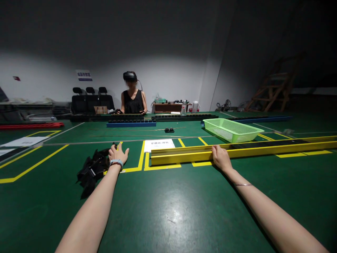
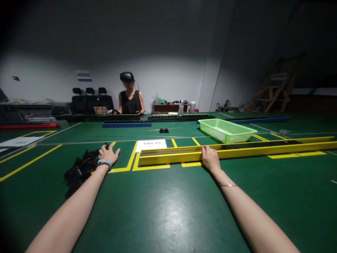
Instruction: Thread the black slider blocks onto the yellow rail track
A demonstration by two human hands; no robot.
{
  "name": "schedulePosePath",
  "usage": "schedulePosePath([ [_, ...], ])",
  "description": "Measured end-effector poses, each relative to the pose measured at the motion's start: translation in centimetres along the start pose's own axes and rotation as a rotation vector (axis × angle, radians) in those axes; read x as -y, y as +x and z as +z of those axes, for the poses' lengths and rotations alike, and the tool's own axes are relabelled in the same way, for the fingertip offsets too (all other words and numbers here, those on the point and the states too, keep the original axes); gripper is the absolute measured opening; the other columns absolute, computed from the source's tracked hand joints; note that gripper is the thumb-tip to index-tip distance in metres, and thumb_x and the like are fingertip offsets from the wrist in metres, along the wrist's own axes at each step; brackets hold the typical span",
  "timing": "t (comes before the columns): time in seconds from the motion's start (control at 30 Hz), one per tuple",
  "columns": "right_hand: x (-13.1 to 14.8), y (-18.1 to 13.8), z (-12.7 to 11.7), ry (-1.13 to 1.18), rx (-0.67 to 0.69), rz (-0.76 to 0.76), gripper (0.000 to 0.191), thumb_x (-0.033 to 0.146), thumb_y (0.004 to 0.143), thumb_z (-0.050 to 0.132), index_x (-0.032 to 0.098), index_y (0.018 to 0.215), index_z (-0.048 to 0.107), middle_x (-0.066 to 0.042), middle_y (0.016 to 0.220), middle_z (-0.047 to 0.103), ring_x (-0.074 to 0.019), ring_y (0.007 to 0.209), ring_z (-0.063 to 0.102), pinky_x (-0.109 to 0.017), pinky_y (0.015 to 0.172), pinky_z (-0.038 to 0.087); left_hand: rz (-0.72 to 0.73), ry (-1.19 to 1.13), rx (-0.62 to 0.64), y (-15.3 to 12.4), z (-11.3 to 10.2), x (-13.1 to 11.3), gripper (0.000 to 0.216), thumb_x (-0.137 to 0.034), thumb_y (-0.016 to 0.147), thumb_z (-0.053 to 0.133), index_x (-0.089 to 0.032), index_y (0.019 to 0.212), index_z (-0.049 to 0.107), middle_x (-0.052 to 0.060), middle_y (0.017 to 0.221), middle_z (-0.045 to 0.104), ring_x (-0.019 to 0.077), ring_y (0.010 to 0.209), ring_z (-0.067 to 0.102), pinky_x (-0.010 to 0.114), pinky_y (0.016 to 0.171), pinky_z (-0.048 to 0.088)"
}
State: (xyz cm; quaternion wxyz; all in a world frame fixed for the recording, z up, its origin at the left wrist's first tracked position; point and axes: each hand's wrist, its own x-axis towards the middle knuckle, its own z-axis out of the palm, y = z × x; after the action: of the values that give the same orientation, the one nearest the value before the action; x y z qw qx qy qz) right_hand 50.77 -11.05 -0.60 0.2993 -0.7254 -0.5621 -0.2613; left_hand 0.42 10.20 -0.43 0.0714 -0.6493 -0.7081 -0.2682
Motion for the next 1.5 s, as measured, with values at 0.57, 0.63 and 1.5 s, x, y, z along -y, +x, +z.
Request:
schedulePosePath([
  [0.57, 0.2, -0.1, -0.2, -0.035, 0.001, -0.018, 0.034, 0.036, 0.094, 0.022, 0.017, 0.096, 0.051, -0.011, 0.083, 0.065, -0.0238, 0.078, 0.06, -0.036, 0.079, 0.038, 0.001, -0.055, -0.073, -0.3, -1.4, 0.0, 0.053, -0.04, 0.083, 0.043, -0.021, 0.132, 0.044, 0.015, 0.134, 0.039, 0.0346, 0.114, 0.034, 0.049, 0.093, 0.031],
  [0.63, 0.3, -0.1, -0.3, -0.036, -0.007, -0.024, 0.035, 0.036, 0.095, 0.021, 0.018, 0.096, 0.051, -0.011, 0.083, 0.065, -0.0237, 0.077, 0.059, -0.036, 0.079, 0.038, 0.006, -0.054, -0.054, -0.2, -1.3, 0.0, 0.053, -0.039, 0.082, 0.043, -0.021, 0.132, 0.044, 0.015, 0.128, 0.043, 0.0343, 0.112, 0.036, 0.048, 0.092, 0.031],
  [1.5, -0.1, -0.1, 0.1, -0.054, 0.007, -0.012, 0.033, 0.035, 0.095, 0.024, 0.016, 0.096, 0.051, -0.011, 0.083, 0.065, -0.023, 0.079, 0.06, -0.034, 0.08, 0.037, 0.102, -0.021, 0.09, 0.2, -0.9, 0.8, 0.051, -0.057, 0.078, 0.05, -0.021, 0.113, 0.062, 0.016, 0.112, 0.051, 0.0319, 0.104, 0.049, 0.041, 0.086, 0.039],
])
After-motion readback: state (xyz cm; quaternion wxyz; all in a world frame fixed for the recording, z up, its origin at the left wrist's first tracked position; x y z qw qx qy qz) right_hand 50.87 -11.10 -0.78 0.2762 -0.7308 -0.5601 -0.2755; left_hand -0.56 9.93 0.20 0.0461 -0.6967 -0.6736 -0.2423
